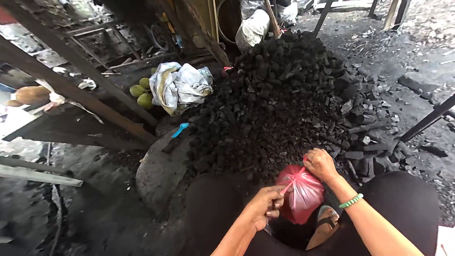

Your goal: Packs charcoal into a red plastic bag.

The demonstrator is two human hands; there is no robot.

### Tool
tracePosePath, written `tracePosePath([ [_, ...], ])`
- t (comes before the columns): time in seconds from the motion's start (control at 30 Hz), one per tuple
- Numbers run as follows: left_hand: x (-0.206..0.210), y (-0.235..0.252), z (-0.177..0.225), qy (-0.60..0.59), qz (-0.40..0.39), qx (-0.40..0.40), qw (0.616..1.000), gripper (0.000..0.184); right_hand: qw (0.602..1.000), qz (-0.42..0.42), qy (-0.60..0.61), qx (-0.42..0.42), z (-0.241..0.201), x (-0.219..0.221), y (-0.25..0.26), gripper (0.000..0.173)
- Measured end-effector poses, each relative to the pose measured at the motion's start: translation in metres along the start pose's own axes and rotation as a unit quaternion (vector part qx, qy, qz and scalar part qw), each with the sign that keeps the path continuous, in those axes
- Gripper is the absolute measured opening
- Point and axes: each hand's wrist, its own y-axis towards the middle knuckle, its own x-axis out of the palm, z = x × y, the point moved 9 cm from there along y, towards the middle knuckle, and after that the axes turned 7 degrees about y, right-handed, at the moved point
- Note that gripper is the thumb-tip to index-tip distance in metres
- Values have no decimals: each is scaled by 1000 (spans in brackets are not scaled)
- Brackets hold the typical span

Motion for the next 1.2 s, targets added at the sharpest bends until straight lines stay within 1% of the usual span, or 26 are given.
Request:
tracePosePath([
  [0.03, -3, 2, -4, -78, 2, -9, 997, 29, 1000, 12, 6, 5, 0, -2, -3, 17],
  [0.1, -14, 4, -7, -212, 27, -18, 977, 26, 999, 41, 14, 3, -4, -5, -15, 21],
  [0.13, -22, 6, -4, -252, 51, -13, 966, 25, 998, 55, 18, -7, -11, -7, -21, 22],
  [0.17, -31, 8, 2, -266, 82, -3, 960, 22, 998, 62, 26, -18, -21, -8, -26, 23],
  [0.2, -39, 10, 9, -253, 120, 9, 960, 21, 997, 60, 39, -33, -35, -6, -31, 24],
  [0.23, -46, 12, 17, -213, 153, 25, 965, 20, 995, 56, 55, -57, -53, -4, -35, 23],
  [0.27, -48, 16, 26, -152, 168, 42, 973, 21, 993, 54, 65, -88, -74, -1, -38, 22],
  [0.33, -40, 23, 40, -7, 160, 58, 985, 25, 984, 67, 56, -156, -116, 2, -38, 23],
  [0.4, -25, 26, 47, 137, 124, 58, 981, 29, 977, 95, 59, -182, -138, -2, -30, 27],
  [0.43, -20, 24, 50, 185, 110, 62, 975, 30, 977, 113, 72, -164, -136, -8, -23, 29],
  [0.5, -14, 18, 57, 254, 101, 99, 957, 29, 980, 144, 102, -95, -114, -24, -8, 33],
  [0.57, -12, 13, 66, 324, 117, 145, 928, 25, 982, 134, 135, -14, -86, -26, 2, 40],
  [0.63, -7, 14, 72, 348, 125, 197, 908, 22, 967, 90, 224, 76, -67, -19, 1, 41],
  [0.67, -6, 16, 72, 342, 131, 215, 905, 20, 949, 61, 285, 117, -61, -15, -3, 36],
  [0.7, -5, 17, 72, 332, 132, 221, 907, 18, 925, 23, 346, 156, -58, -10, -9, 27],
  [0.73, -5, 18, 71, 324, 129, 219, 911, 16, 899, -8, 396, 186, -56, -4, -16, 19],
  [0.77, -3, 18, 70, 320, 124, 212, 915, 15, 881, -24, 427, 203, -55, -1, -23, 15],
  [0.8, -2, 18, 70, 320, 120, 208, 917, 15, 874, -20, 440, 204, -56, 0, -28, 12],
  [0.83, -2, 18, 70, 321, 119, 207, 917, 15, 879, 1, 437, 192, -59, -2, -31, 10],
  [0.87, -4, 18, 72, 325, 128, 207, 914, 16, 892, 28, 419, 168, -62, -5, -31, 10],
  [0.93, -11, 17, 76, 357, 161, 198, 899, 18, 930, 83, 345, 97, -74, -14, -28, 12],
  [1.0, -14, 14, 80, 404, 185, 176, 878, 20, 953, 105, 284, 30, -83, -17, -24, 15],
  [1.03, -13, 12, 82, 424, 195, 172, 868, 19, 958, 99, 267, 9, -85, -17, -23, 16],
  [1.07, -11, 10, 84, 439, 202, 178, 857, 17, 961, 91, 260, 0, -84, -16, -22, 17],
  [1.13, -4, 6, 86, 473, 205, 231, 825, 19, 959, 67, 275, 17, -78, -14, -21, 18],
  [1.2, 7, 5, 86, 517, 210, 311, 769, 21, 951, 39, 302, 49, -71, -13, -21, 18],
])
